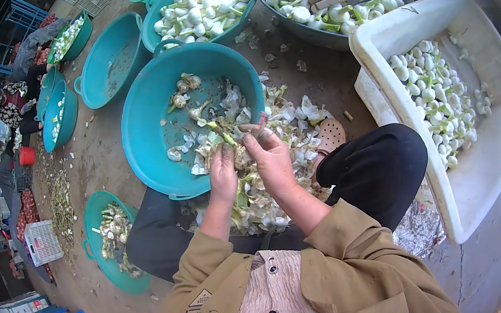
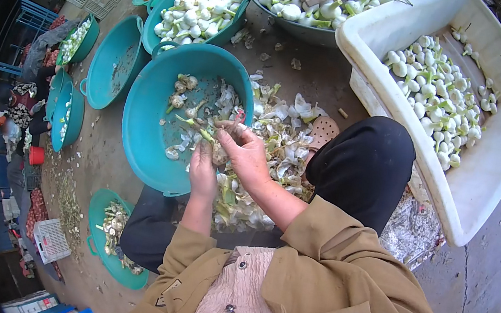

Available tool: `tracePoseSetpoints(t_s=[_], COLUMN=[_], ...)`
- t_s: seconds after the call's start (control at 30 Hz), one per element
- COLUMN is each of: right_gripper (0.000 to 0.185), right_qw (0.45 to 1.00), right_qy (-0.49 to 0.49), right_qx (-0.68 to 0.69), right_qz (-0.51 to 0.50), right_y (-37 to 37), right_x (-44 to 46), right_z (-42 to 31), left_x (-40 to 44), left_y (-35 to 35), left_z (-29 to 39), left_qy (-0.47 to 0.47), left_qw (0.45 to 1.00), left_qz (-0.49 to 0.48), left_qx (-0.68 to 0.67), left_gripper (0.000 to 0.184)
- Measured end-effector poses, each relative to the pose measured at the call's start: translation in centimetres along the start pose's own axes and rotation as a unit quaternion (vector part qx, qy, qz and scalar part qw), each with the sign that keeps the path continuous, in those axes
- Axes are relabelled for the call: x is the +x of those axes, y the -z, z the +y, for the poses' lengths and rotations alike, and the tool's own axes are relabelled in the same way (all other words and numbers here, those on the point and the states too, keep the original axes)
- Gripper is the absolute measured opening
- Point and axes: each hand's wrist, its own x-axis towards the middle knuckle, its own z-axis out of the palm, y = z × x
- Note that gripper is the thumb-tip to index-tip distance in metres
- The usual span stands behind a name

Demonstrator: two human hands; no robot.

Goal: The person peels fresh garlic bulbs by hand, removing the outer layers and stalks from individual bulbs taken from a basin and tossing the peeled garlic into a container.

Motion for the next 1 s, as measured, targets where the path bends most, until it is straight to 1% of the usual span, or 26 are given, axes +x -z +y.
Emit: tracePoseSetpoints(t_s=[0.03, 0.07, 0.13, 0.2, 0.27, 0.3, 0.37, 0.4, 0.43, 0.5, 0.53, 0.57, 0.63, 0.67, 0.7, 0.73, 0.77, 0.8, 0.83, 0.87, 0.9, 0.93, 0.97, 1.0], right_gripper=[0.025, 0.024, 0.023, 0.023, 0.018, 0.018, 0.015, 0.013, 0.013, 0.014, 0.018, 0.018, 0.026, 0.041, 0.041, 0.047, 0.053, 0.059, 0.059, 0.058, 0.058, 0.053, 0.053, 0.052], right_qw=[0.999, 0.998, 0.998, 0.997, 0.996, 0.996, 0.986, 0.968, 0.969, 0.948, 0.959, 0.959, 0.982, 0.977, 0.976, 0.991, 0.993, 0.99, 0.99, 0.99, 0.988, 0.973, 0.973, 0.948], right_qy=[0.017, 0.038, 0.047, 0.054, 0.077, 0.079, 0.075, 0.044, 0.044, -0.002, 0.011, 0.011, -0.119, -0.179, -0.182, -0.112, -0.04, -0.037, -0.038, 0.001, 0.04, 0.117, 0.117, 0.169], right_qx=[-0.033, -0.041, -0.044, -0.042, 0.029, 0.031, 0.125, 0.22, 0.22, 0.273, 0.255, 0.254, 0.121, 0.116, 0.116, 0.056, -0.004, -0.046, -0.046, -0.081, -0.117, -0.185, -0.187, -0.263], right_qz=[-0.006, -0.018, -0.029, -0.039, 0.018, 0.018, 0.08, 0.109, 0.108, 0.163, 0.126, 0.122, 0.083, 0.021, 0.018, -0.046, -0.109, -0.129, -0.13, -0.113, -0.094, -0.073, -0.074, -0.061], right_y=[0.0, 0.0, 0.2, 0.1, -0.4, -0.5, -0.3, 0.5, 0.5, 0.2, 0.1, 0.1, 0.3, 1.0, 0.9, 0.4, 0.1, 0.3, 0.4, 0.5, 0.5, 0.4, 0.6, 0.7], right_x=[-0.2, -0.3, -0.5, -0.7, -0.9, -0.9, -0.8, 0.0, 0.2, 0.1, -0.1, -0.4, -1.5, -1.6, -1.6, -1.8, -1.9, -1.9, -1.8, -1.8, -1.8, -1.6, -1.5, -1.5], right_z=[-0.1, -0.2, -0.2, 0.0, 0.1, 0.2, 0.9, 1.5, 0.9, 0.0, -0.5, -1.2, -2.6, -2.4, -1.5, -0.9, -0.5, -0.7, -0.7, -0.7, -0.7, -0.5, -0.5, -0.5], left_x=[-0.4, -0.7, -1.2, -1.6, -1.6, -1.6, -1.6, -1.7, -1.9, -2.3, -2.4, -2.2, -2.0, -1.8, -1.7, -1.7, -1.7, -1.5, -1.4, -1.3, -1.1, -1.0, -0.8, -0.8], left_y=[-1.1, -1.6, -2.2, -2.4, -2.3, -2.3, -2.4, -2.6, -2.8, -2.8, -2.7, -2.6, -1.5, -1.3, -1.2, -1.1, -1.1, -1.4, -1.2, -0.8, -0.5, -0.2, 0.1, 0.6], left_z=[1.2, 1.9, 2.9, 3.1, 3.0, 3.1, 3.2, 2.9, 2.4, 1.7, 2.1, 1.6, 2.0, 2.2, 2.4, 2.7, 3.1, 3.5, 4.0, 4.5, 5.0, 5.5, 5.9, 6.3], left_qy=[-0.006, -0.009, -0.085, -0.092, -0.109, -0.111, -0.129, -0.129, -0.143, -0.171, -0.127, -0.087, -0.087, -0.107, -0.108, -0.116, -0.123, -0.13, -0.13, -0.18, -0.228, -0.218, -0.218, -0.187], left_qw=[1.0, 1.0, 0.984, 0.981, 0.973, 0.973, 0.966, 0.966, 0.968, 0.969, 0.986, 0.989, 0.989, 0.986, 0.986, 0.981, 0.972, 0.971, 0.971, 0.945, 0.907, 0.925, 0.925, 0.944], left_qz=[0.027, 0.03, 0.045, 0.046, 0.043, 0.042, 0.034, 0.034, 0.048, 0.078, 0.064, 0.117, 0.116, 0.12, 0.124, 0.125, 0.124, 0.152, 0.153, 0.147, 0.138, 0.123, 0.124, 0.089], left_qx=[0.001, -0.001, 0.147, 0.165, 0.198, 0.2, 0.224, 0.223, 0.202, 0.161, 0.082, 0.009, 0.005, 0.032, 0.034, 0.094, 0.155, 0.13, 0.131, 0.23, 0.325, 0.286, 0.284, 0.256], left_gripper=[0.037, 0.037, 0.033, 0.032, 0.03, 0.03, 0.03, 0.03, 0.029, 0.029, 0.032, 0.034, 0.035, 0.033, 0.033, 0.033, 0.032, 0.026, 0.026, 0.023, 0.02, 0.015, 0.015, 0.015])
